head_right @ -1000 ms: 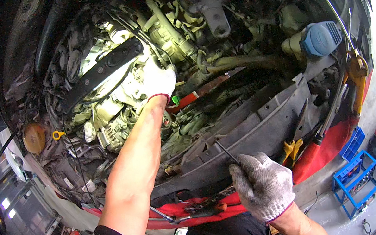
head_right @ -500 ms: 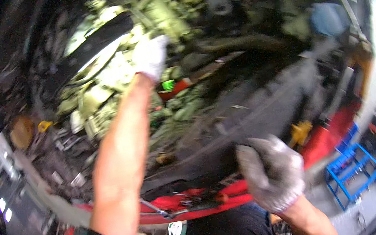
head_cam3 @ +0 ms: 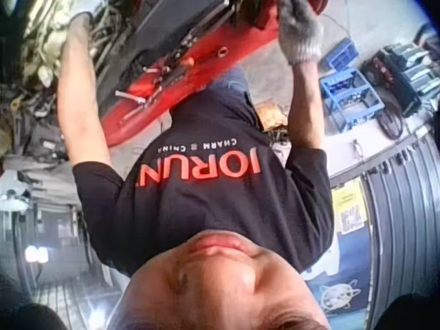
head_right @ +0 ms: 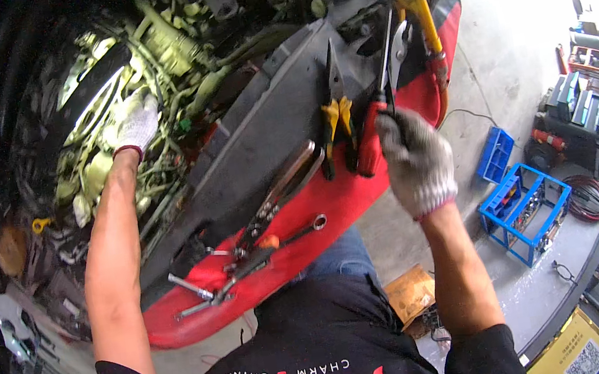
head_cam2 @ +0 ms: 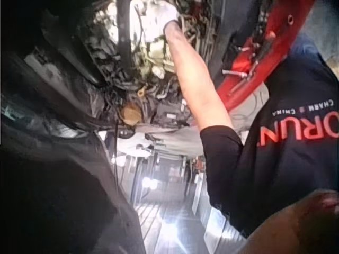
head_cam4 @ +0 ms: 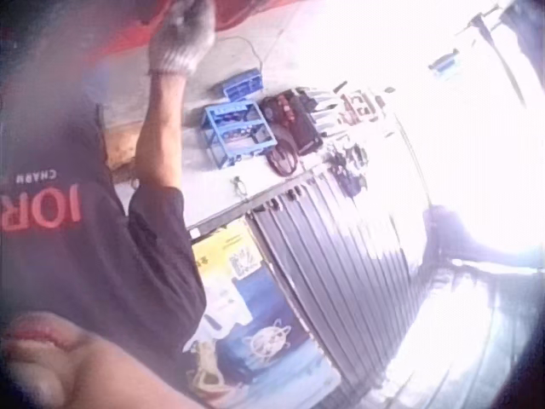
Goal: The person works under the hood of a red car in a garage, using a portable work light to illuminate the engine bay. They manipulate hoses and connectors with gloved hands, then retrieve a ratchet and socket from a nearby tool cart to work on engine components.
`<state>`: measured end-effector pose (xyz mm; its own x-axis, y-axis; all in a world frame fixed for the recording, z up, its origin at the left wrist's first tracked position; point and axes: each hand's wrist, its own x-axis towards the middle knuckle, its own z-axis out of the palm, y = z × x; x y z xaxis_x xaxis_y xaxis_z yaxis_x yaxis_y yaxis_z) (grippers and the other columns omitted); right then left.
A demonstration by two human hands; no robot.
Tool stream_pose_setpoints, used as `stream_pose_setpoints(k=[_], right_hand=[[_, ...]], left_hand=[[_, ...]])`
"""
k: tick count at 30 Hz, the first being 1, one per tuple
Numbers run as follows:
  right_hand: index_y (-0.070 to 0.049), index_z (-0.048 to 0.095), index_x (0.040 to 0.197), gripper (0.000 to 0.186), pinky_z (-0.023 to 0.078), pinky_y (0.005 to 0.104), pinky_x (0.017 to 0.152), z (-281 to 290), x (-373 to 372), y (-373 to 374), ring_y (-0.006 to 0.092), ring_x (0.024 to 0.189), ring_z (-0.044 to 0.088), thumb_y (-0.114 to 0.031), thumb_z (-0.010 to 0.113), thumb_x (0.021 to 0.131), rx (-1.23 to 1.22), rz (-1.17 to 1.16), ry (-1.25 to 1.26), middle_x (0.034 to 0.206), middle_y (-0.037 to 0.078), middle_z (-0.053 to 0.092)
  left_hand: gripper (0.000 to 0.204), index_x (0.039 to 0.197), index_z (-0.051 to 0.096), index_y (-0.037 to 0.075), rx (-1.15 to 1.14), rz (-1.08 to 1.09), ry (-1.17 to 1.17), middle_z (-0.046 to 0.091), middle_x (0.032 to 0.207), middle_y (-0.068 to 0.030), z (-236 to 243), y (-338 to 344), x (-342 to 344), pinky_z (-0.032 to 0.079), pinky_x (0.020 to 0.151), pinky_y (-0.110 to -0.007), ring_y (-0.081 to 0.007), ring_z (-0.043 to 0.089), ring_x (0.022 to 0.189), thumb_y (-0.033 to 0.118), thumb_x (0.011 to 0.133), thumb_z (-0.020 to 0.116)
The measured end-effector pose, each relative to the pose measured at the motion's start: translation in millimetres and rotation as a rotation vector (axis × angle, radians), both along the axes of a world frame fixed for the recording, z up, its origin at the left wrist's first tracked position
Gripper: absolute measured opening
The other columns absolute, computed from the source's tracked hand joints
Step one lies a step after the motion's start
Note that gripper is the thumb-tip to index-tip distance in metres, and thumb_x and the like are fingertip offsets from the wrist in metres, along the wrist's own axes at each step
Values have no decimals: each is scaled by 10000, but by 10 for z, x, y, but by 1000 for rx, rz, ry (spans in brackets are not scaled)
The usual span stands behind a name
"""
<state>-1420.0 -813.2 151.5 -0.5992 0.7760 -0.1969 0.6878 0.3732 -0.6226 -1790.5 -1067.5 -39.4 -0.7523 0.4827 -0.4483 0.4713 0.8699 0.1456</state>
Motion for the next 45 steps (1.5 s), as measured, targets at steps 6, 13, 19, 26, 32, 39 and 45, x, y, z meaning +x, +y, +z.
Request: stream_pose_setpoints(k=[6,13,19,26,32,39,45], right_hand=[[-76,680,1235,353,542,416,884,-148,-251,90,344,1038,706,-282,686,949,155,154,-131,1104,219,722],[-117,716,1160,278,566,396,830,64,-9,-268,325,960,703,-189,752,893,337,261,181,1067,160,695],[-155,751,1045,220,533,443,732,230,81,-1445,304,839,658,-173,711,829,188,1095,49,906,91,674],[-166,719,969,153,491,413,871,-27,-185,-2107,251,1042,624,-226,605,886,481,1388,-73,1003,41,663],[-163,741,987,168,504,398,854,42,-412,-2332,241,1070,637,-216,620,883,595,1684,-307,1050,48,693],[-169,719,911,148,490,414,809,322,135,-2750,251,979,624,-254,602,876,457,1638,-114,978,35,672],[-121,687,1008,200,539,446,801,70,325,-2833,311,902,700,-238,612,863,92,1643,-123,949,108,674]], left_hand=[[564,1371,606,73,246,213,-19,649,1347,-183,1176,-663,520,451,1076,-417,-352,605,1263,484,1005,484],[362,1209,701,28,669,593,-136,750,1054,-94,2161,-1770,1714,514,902,-307,-145,676,967,318,1000,643],[285,1103,725,14,498,912,-332,716,824,-54,2132,-2285,2860,523,712,-310,-112,649,760,258,975,652],[375,1077,724,8,498,700,-236,741,866,-94,1782,-2194,3197,554,695,-325,-160,689,723,357,995,613],[433,1067,744,95,491,713,-349,744,1004,-172,1846,-2041,3030,541,850,-454,-351,709,1003,483,941,600],[425,960,691,42,512,713,-281,715,806,-148,2107,-2278,3255,545,690,-413,-281,724,758,466,934,664],[326,913,639,49,849,1008,-665,601,718,7,2075,-2415,3680,458,576,-269,-78,554,622,329,1055,553]])
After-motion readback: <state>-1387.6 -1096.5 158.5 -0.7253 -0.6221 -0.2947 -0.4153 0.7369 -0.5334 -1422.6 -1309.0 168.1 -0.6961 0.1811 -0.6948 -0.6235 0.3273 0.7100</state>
